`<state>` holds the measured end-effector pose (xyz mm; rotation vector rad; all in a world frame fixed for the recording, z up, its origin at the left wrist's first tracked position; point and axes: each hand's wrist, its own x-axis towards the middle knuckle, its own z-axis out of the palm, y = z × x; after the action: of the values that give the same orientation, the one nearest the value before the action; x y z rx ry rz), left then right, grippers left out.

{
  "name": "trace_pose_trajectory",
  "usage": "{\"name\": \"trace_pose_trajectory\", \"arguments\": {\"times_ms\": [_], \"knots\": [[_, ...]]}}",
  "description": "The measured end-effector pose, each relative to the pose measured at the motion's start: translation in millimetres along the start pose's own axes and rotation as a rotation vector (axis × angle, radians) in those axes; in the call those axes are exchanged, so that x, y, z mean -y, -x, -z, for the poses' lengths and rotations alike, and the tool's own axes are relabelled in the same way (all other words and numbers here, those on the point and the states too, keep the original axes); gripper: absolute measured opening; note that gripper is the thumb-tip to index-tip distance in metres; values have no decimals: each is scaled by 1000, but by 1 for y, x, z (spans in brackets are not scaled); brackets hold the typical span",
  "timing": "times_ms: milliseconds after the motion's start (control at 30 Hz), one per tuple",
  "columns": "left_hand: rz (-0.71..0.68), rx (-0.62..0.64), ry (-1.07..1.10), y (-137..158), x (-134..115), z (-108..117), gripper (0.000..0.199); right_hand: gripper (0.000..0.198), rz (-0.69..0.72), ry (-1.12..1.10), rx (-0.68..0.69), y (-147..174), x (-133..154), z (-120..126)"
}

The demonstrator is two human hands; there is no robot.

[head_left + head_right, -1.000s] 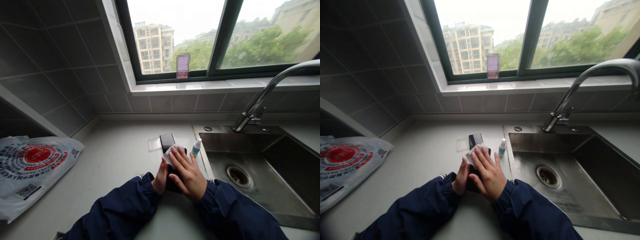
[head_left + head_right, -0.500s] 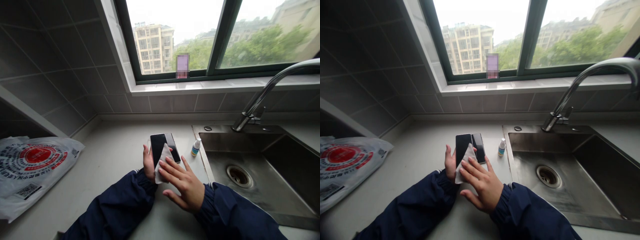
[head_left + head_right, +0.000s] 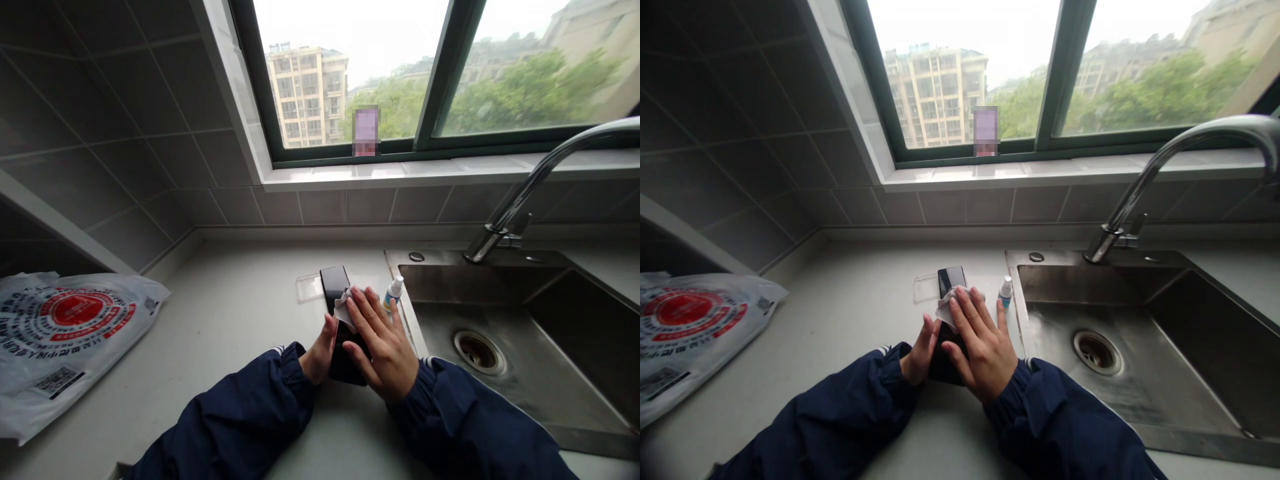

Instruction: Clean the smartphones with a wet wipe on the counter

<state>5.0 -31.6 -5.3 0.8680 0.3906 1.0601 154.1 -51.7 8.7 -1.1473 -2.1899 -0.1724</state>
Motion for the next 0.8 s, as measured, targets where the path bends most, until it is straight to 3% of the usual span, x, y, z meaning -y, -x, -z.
{"name": "trace_pose_trajectory", "arguments": {"times_ms": [333, 467, 533, 800], "knots": [[-33, 29, -104, 5, 0, -2, 72, 68, 3, -65, -42, -1, -3, 2], [222, 127, -90, 17, -5, -5, 78, 61, 4, -144, -117, -3, -4, 9], [278, 142, -60, 21, -6, -5, 81, 59, 5, -173, -151, -4, -5, 12], [139, 51, 117, 10, -1, -3, 79, 56, -46, -225, -228, -6, -14, 11]]}}
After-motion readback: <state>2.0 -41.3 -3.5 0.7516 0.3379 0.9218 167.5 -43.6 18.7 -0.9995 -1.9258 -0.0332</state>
